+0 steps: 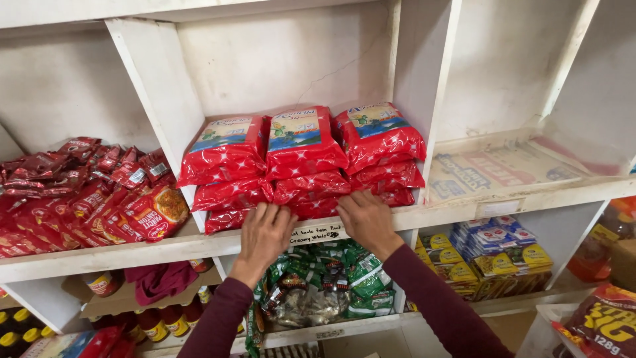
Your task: Organizing red food packets on a store shelf by removing them from a box and stacking them.
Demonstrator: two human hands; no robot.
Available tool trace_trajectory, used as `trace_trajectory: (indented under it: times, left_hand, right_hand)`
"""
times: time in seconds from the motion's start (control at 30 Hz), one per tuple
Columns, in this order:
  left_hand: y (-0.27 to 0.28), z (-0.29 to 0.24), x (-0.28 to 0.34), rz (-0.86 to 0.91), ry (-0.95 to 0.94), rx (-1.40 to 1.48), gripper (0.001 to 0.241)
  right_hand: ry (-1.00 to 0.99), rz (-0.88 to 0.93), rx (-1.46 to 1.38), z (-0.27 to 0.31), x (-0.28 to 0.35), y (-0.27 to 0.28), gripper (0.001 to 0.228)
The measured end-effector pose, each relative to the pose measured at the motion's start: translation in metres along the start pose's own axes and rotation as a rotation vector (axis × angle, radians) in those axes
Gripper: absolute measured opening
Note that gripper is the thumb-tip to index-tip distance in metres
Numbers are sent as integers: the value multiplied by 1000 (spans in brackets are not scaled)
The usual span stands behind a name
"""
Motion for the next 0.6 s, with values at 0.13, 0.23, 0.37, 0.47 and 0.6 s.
trace_trajectory:
  times: [0.13, 0.23, 0.37, 0.47, 0.6]
  left_hand:
    - [7, -18, -3, -1, 105, 76, 20]
    - [-8, -15, -1, 99, 163, 52, 23]
    - [-6, -14, -6, 175, 246, 72, 26]
    - [-3, -12, -10, 208, 313, 107, 22]
    - [-1, -13, -20, 242, 371, 135, 16]
  right_hand:
    - [-58, 61, 48, -1, 10, -7, 13]
    - [-110, 134, 63, -3, 7, -15, 14]
    - [-122, 219, 96, -1, 0, -22, 13]
    - [-133, 295, 129, -8, -1, -35, 12]
    - [-282, 573, 227, -21, 1, -53, 13]
Point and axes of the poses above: each hand's wrist, its own x-axis away from the middle knuckle, its own y-axis out of the back of the hand, z = x × y, the point moved 5 cm from there along -x, towards the middle knuckle, and after that the axes turned 4 degrees about -z, right-handed, at the moved point
